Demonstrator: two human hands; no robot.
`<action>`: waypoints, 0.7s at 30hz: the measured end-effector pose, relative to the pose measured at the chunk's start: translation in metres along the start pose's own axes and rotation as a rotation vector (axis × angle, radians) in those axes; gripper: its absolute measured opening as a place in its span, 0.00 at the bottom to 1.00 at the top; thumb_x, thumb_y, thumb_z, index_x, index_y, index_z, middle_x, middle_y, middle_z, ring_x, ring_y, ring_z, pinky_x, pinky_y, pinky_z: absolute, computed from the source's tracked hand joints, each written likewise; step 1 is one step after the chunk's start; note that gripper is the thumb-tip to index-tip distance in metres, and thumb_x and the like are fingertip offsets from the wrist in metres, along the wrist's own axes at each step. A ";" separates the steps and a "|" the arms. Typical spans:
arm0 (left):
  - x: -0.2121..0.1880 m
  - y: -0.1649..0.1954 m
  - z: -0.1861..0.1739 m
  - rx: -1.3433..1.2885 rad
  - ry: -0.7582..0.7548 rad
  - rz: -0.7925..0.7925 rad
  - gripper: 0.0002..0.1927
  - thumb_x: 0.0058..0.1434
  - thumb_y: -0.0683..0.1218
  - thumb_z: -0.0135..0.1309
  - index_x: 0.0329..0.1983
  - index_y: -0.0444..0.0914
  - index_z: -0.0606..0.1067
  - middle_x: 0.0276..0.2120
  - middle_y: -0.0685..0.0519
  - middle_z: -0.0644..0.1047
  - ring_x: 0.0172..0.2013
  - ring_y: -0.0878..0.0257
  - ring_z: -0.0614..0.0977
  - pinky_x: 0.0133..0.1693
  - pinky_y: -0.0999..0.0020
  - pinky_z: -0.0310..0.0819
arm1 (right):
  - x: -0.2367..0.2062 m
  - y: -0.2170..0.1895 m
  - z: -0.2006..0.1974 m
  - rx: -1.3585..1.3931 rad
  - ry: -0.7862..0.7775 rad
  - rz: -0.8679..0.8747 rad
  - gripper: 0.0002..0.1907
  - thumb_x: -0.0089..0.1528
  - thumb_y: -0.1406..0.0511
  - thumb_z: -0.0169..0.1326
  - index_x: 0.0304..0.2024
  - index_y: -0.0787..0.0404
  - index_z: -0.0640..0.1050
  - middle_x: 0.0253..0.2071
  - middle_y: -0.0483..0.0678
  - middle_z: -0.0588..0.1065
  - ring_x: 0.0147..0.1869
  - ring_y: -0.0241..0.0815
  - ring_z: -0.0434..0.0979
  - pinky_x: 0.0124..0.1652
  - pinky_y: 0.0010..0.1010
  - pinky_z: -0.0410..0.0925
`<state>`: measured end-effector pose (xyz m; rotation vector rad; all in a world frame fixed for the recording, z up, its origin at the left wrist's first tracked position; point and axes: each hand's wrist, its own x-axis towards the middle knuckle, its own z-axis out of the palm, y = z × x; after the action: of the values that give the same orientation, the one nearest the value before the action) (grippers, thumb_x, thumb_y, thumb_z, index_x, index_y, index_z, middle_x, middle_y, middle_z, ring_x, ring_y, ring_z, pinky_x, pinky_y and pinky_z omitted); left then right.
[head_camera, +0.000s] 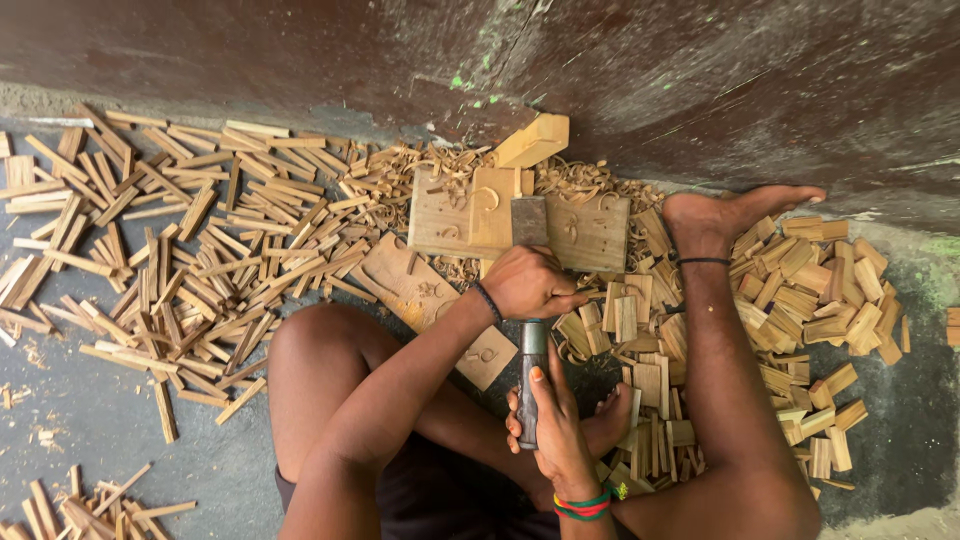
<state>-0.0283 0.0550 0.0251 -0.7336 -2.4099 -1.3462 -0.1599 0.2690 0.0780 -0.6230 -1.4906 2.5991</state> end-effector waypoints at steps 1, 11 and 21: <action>0.001 -0.003 0.000 0.020 -0.011 -0.002 0.20 0.61 0.57 0.62 0.18 0.42 0.79 0.18 0.48 0.77 0.24 0.50 0.79 0.29 0.55 0.73 | 0.026 -0.007 0.009 0.063 0.015 -0.066 0.55 0.53 0.32 0.34 0.75 0.38 0.31 0.66 0.46 0.35 0.67 0.46 0.34 0.60 0.54 0.39; 0.006 -0.041 0.013 0.070 -0.171 -0.031 0.15 0.60 0.57 0.60 0.21 0.47 0.80 0.20 0.53 0.80 0.21 0.52 0.79 0.29 0.56 0.74 | 0.068 -0.019 0.017 0.160 0.162 -0.026 0.57 0.50 0.27 0.29 0.74 0.38 0.30 0.73 0.44 0.30 0.76 0.50 0.28 0.67 0.61 0.34; 0.013 -0.057 0.007 0.164 -0.042 0.026 0.16 0.61 0.57 0.59 0.24 0.44 0.80 0.23 0.51 0.80 0.27 0.50 0.80 0.32 0.55 0.75 | -0.026 -0.001 0.000 0.071 0.026 0.105 0.40 0.60 0.42 0.40 0.73 0.37 0.48 0.46 0.46 0.53 0.42 0.42 0.52 0.37 0.43 0.52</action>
<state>-0.0710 0.0398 -0.0122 -0.7531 -2.4977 -1.1174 -0.1363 0.2628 0.0868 -0.7436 -1.3873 2.6964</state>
